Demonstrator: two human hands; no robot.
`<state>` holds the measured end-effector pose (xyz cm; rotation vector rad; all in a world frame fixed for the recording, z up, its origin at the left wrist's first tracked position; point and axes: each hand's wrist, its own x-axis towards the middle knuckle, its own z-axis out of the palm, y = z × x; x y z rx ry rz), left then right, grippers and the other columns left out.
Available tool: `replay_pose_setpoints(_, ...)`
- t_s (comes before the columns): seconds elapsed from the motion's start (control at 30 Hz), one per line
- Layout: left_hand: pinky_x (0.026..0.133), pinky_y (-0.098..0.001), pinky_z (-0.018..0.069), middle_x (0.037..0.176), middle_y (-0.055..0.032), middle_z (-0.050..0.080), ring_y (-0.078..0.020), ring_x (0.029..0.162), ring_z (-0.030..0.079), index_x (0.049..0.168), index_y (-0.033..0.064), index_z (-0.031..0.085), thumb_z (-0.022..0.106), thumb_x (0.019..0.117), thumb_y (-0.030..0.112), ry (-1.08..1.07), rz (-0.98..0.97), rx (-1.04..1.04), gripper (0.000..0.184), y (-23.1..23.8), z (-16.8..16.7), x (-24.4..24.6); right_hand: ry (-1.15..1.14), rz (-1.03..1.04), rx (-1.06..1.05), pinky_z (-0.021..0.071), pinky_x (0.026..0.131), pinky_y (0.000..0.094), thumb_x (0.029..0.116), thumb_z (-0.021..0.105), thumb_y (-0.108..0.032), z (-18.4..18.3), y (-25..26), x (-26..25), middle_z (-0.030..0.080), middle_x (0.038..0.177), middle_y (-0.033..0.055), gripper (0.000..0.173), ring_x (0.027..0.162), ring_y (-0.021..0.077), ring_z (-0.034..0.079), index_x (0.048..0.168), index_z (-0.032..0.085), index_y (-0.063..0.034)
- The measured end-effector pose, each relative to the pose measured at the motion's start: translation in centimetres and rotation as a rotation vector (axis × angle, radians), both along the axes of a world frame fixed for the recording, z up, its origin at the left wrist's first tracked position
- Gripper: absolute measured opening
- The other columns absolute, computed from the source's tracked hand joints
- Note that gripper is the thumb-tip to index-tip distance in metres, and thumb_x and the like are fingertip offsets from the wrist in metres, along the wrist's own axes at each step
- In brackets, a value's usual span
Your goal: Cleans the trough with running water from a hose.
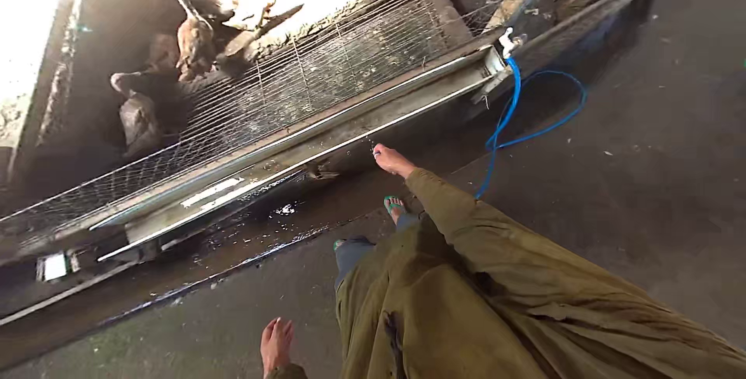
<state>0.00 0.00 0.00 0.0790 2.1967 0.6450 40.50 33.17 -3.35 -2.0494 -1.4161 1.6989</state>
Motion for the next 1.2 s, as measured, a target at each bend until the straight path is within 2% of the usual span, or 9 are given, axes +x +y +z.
replay_pose_setpoints(0.13,0.087,-0.0441,0.0533,0.134,-0.0288,0.053,-0.0311,0.105,0.063,0.143,-0.0019,0.044,0.043,0.1111,0.019,-0.002,0.007,-0.032,0.039,-0.9,-0.6,0.1,-0.014,0.088,-0.075,0.0433,0.059,0.0418,0.1086,0.041,-0.027,0.6,1.8,-0.5,0.057,0.087,0.0139,0.035,0.065,0.024,0.052,0.143,0.049,-0.0219)
replay_pose_setpoints(0.27,0.081,-0.0427,0.0536,0.123,-0.0271,0.057,-0.0276,0.094,0.062,0.143,-0.0012,0.045,0.042,0.1109,0.019,-0.017,0.035,-0.102,0.038,-3.9,-1.7,0.1,-0.01,0.067,-0.056,0.0416,0.058,0.0399,0.1082,0.042,-0.027,0.0,2.1,-0.7,0.056,0.084,0.0135,0.032,0.062,0.0231,0.05,0.139,0.052,-0.023)
replay_pose_setpoints(0.47,0.071,-0.0362,0.0535,0.107,-0.0205,0.057,-0.0203,0.079,0.059,0.141,-0.0026,0.043,0.04,0.1104,0.018,-0.049,0.068,-0.153,0.037,-7.2,-2.4,1.1,-0.067,0.005,-0.083,0.047,0.064,0.047,0.1088,0.037,-0.025,1.1,3.8,1.9,0.061,0.097,0.0177,0.037,0.073,0.0285,0.057,0.144,0.047,-0.0167)
replay_pose_setpoints(0.57,0.077,-0.0385,0.0541,0.117,-0.0257,0.057,-0.0234,0.087,0.061,0.144,-0.0033,0.041,0.039,0.1112,0.018,-0.067,0.079,-0.16,0.039,-6.8,-1.3,2.4,-0.1,-0.057,-0.075,0.0499,0.069,0.0527,0.1088,0.036,-0.027,0.8,4.2,3.7,0.064,0.105,0.0215,0.037,0.082,0.0341,0.062,0.143,0.046,-0.0147)
replay_pose_setpoints(0.63,0.078,-0.039,0.0541,0.12,-0.027,0.056,-0.0245,0.089,0.062,0.145,-0.0028,0.04,0.039,0.1115,0.019,-0.065,0.077,-0.163,0.04,-6.4,-1.2,2.7,-0.118,-0.087,-0.078,0.0498,0.069,0.0522,0.1098,0.034,-0.028,0.7,4.5,4.8,0.063,0.106,0.0218,0.038,0.082,0.0341,0.062,0.144,0.045,-0.0144)
replay_pose_setpoints(0.77,0.076,-0.0389,0.0537,0.118,-0.0258,0.057,-0.0245,0.087,0.061,0.143,-0.0027,0.043,0.041,0.1106,0.019,-0.051,0.07,-0.149,0.038,-5.7,-1.8,2.5,-0.081,-0.05,-0.104,0.0455,0.061,0.0447,0.1092,0.037,-0.028,1.1,4.5,5.0,0.058,0.091,0.0149,0.038,0.068,0.026,0.053,0.145,0.044,-0.0175)
replay_pose_setpoints(0.9,0.074,-0.0381,0.0543,0.115,-0.0236,0.057,-0.0234,0.084,0.062,0.142,-0.0023,0.044,0.042,0.1106,0.019,-0.047,0.06,-0.093,0.037,-4.4,-2.4,1.9,-0.04,-0.063,-0.08,0.0412,0.058,0.0379,0.1083,0.042,-0.03,-1.1,3.8,4.6,0.052,0.08,0.0089,0.035,0.061,0.0203,0.047,0.142,0.046,-0.0221)
replay_pose_setpoints(1.07,0.076,-0.0383,0.0544,0.119,-0.0245,0.056,-0.024,0.087,0.062,0.142,-0.0021,0.044,0.042,0.1104,0.018,-0.024,0.045,-0.054,0.037,-2.4,-1.6,1.8,-0.056,-0.156,-0.075,0.0423,0.059,0.0396,0.1073,0.043,-0.029,-1.9,3.7,5.8,0.053,0.083,0.0117,0.036,0.063,0.0217,0.05,0.143,0.044,-0.0196)
replay_pose_setpoints(1.2,0.076,-0.0382,0.0551,0.121,-0.0255,0.054,-0.0251,0.088,0.063,0.143,-0.0029,0.041,0.04,0.1107,0.017,-0.036,0.026,-0.064,0.038,-1.6,-1.1,2.1,-0.088,-0.205,-0.091,0.0428,0.059,0.0411,0.1083,0.04,-0.028,-0.1,4.0,8.2,0.054,0.09,0.0138,0.037,0.067,0.0234,0.051,0.143,0.043,-0.0168)
